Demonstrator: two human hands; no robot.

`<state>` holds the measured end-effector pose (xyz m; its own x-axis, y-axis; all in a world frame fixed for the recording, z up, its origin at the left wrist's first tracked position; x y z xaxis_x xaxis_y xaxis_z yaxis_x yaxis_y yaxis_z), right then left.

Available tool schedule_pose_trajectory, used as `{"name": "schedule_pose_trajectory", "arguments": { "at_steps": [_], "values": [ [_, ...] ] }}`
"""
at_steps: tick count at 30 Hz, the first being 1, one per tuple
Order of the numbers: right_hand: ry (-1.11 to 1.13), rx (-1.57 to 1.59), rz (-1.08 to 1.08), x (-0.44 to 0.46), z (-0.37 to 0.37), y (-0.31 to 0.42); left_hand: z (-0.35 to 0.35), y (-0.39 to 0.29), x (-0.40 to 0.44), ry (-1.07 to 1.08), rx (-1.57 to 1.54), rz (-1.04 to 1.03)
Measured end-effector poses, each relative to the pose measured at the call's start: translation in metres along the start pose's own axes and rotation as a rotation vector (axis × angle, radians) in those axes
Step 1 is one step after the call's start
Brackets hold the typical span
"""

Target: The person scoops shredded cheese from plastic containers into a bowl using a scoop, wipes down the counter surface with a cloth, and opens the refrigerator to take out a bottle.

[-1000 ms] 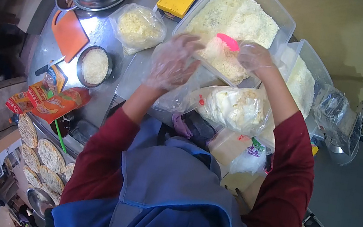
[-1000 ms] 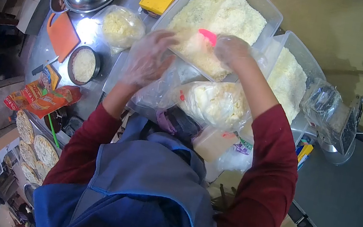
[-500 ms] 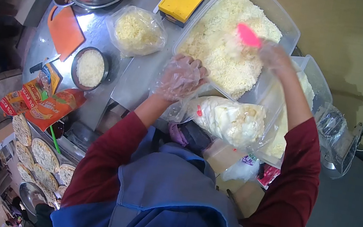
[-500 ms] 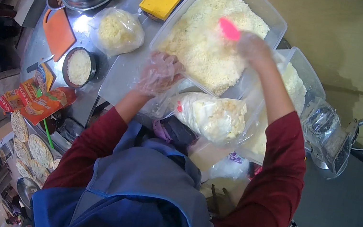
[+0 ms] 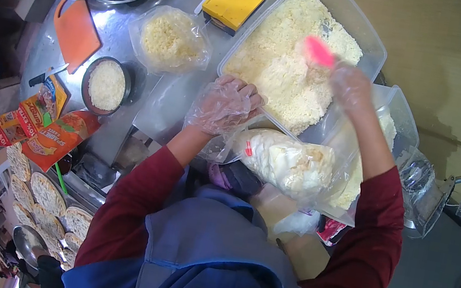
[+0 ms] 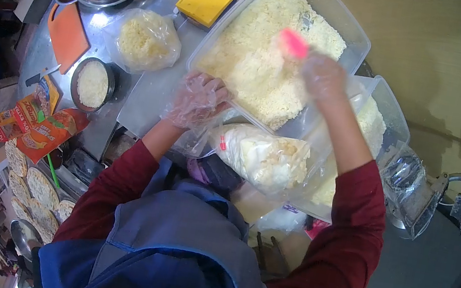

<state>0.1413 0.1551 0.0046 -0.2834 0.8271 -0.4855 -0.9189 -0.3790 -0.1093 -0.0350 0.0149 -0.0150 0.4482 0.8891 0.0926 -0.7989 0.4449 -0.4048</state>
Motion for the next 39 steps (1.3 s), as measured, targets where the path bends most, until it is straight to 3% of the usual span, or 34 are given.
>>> {"name": "schedule_pose_trajectory", "arguments": {
  "at_steps": [3,4,5,7,8,11,12,14,15,17,19,22,24,25,27,29,31,34,36,39],
  "values": [
    [0.060,-0.241,-0.041,0.014,-0.006,-0.034,-0.001,-0.001,-0.002,-0.012,-0.011,-0.005],
    [0.308,-0.305,-0.160,0.024,-0.031,-0.044,-0.002,0.000,-0.001,-0.010,-0.003,0.000],
    [0.306,-0.307,-0.158,0.026,-0.044,-0.039,-0.002,0.001,0.000,-0.012,-0.002,0.003],
    [0.169,0.093,-0.161,0.015,-0.076,-0.031,-0.003,-0.001,-0.002,-0.015,0.018,0.000],
    [0.124,0.095,-0.014,-0.013,-0.033,0.005,-0.003,-0.001,-0.002,-0.013,0.014,0.001],
    [0.104,0.201,0.016,0.001,-0.001,-0.022,-0.004,0.000,-0.002,0.005,-0.012,-0.003],
    [0.023,-0.043,-0.017,0.015,0.010,-0.046,-0.004,0.000,-0.002,0.008,-0.005,-0.004],
    [-0.037,-0.116,-0.102,0.051,0.012,-0.083,-0.003,0.001,-0.002,0.007,0.011,-0.002],
    [-0.043,-0.115,-0.100,0.071,-0.002,-0.084,-0.002,0.000,-0.002,0.010,0.012,-0.007],
    [-0.330,0.025,0.031,0.094,-0.011,-0.073,-0.002,0.000,-0.001,0.010,0.019,-0.015],
    [-0.232,0.100,0.112,0.114,-0.019,-0.027,0.002,-0.001,-0.002,-0.020,-0.015,-0.028],
    [-0.055,0.067,-0.024,0.054,0.000,0.032,0.009,-0.003,0.000,-0.071,0.033,-0.049],
    [-0.042,0.038,0.302,0.013,0.009,0.068,0.002,-0.001,-0.002,-0.076,-0.010,-0.046],
    [-0.040,0.035,0.305,0.016,0.013,0.064,-0.001,0.000,-0.004,-0.076,-0.050,-0.045],
    [-0.037,0.202,0.019,0.038,0.017,0.008,-0.003,0.001,-0.004,-0.059,-0.057,-0.043],
    [-0.343,-0.171,0.259,0.071,0.025,-0.036,-0.004,0.001,-0.003,-0.044,-0.056,-0.040],
    [-0.184,-0.062,-0.039,0.113,0.025,-0.045,-0.001,0.000,-0.004,-0.085,-0.060,-0.048],
    [-0.333,0.055,-0.016,0.108,0.030,0.014,-0.001,0.001,-0.003,-0.069,-0.051,-0.046],
    [-0.096,0.192,0.090,0.076,0.018,0.031,-0.004,-0.001,-0.005,-0.056,-0.054,-0.043],
    [0.026,0.188,0.190,0.027,-0.006,0.030,-0.001,0.000,-0.003,-0.060,-0.043,-0.053]
  ]
}}
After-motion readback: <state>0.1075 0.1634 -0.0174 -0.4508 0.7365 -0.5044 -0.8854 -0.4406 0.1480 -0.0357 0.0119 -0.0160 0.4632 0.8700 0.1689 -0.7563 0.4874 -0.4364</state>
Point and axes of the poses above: each hand's wrist, its own x-axis towards the middle knuckle, its own z-axis out of the back of the hand, y = z × x, the point moved 9 cm from there along x, towards the middle knuckle, and after that the axes turned 9 degrees about y, right-handed, at the moved point
